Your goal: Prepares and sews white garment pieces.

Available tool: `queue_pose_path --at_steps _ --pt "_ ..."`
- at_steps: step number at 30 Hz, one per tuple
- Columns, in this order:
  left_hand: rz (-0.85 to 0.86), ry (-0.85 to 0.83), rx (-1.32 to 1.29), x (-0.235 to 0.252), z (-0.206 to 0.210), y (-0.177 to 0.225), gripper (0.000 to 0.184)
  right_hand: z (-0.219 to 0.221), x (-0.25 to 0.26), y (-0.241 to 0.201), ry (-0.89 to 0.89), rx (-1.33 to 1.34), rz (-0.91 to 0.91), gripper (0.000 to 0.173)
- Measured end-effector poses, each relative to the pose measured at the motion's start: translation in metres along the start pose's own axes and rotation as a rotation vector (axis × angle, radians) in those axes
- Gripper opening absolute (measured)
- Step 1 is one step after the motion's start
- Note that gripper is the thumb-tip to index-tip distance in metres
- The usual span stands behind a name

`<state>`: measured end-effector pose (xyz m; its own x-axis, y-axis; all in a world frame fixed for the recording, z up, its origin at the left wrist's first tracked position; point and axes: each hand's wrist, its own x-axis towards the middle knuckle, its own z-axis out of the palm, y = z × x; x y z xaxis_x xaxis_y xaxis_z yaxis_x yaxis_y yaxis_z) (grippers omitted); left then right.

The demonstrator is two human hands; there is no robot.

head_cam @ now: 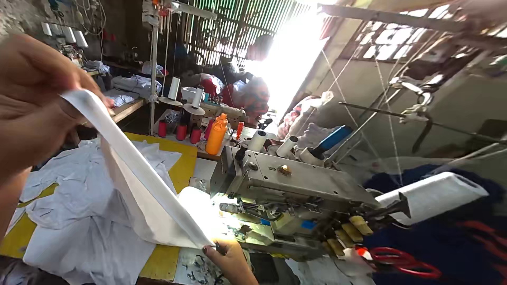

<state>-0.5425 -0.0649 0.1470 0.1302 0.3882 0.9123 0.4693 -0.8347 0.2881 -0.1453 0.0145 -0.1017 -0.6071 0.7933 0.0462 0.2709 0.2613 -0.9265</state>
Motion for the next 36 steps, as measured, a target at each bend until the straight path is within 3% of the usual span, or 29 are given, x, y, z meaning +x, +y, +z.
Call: queue_pose_path --at_steps 6,10,14,16,18,20,23,26,27,30,32,34,36 --pt "-0.283 -0.293 -0.208 -0.022 0.048 0.009 0.011 0.015 -0.013 0.029 0.050 0.057 -0.121 0.012" --pt "-0.201 -0.398 -0.210 -0.020 0.052 0.001 0.014 0.017 -0.015 0.029 0.066 0.083 -0.128 0.013" --pt "-0.220 -0.608 -0.131 -0.011 0.056 0.015 0.005 0.020 -0.016 0.030 0.076 0.120 -0.185 0.011" --pt "-0.155 -0.652 0.118 -0.017 0.059 0.011 0.009 0.021 -0.016 0.032 0.074 0.122 -0.206 0.011" --pt "-0.059 -0.626 0.565 -0.031 0.066 0.003 0.017 0.021 -0.016 0.032 0.079 0.104 -0.204 0.012" --pt "-0.040 -0.623 0.778 -0.041 0.075 -0.005 0.018 0.022 -0.016 0.031 0.089 0.092 -0.206 0.013" --pt "-0.075 -0.644 0.642 -0.051 0.082 -0.010 0.019 0.023 -0.016 0.031 0.085 0.092 -0.217 0.012" --pt "-0.198 -0.669 0.170 -0.061 0.087 -0.015 0.011 0.024 -0.017 0.032 0.072 0.110 -0.247 0.011" --pt "-0.200 -0.661 0.170 -0.063 0.090 -0.015 0.011 0.024 -0.017 0.032 0.078 0.112 -0.248 0.011" --pt "-0.088 -0.657 0.636 -0.065 0.103 -0.011 0.013 0.024 -0.015 0.033 0.110 0.085 -0.256 0.011" --pt "-0.085 -0.698 0.735 -0.070 0.115 -0.008 0.011 0.024 -0.014 0.033 0.116 0.054 -0.244 0.011" --pt "-0.065 -0.729 0.621 -0.081 0.122 -0.010 0.013 0.024 -0.012 0.033 0.105 0.026 -0.241 0.011" --pt "-0.104 -0.778 0.319 -0.089 0.125 -0.016 0.016 0.024 -0.012 0.034 0.095 0.012 -0.246 0.011"
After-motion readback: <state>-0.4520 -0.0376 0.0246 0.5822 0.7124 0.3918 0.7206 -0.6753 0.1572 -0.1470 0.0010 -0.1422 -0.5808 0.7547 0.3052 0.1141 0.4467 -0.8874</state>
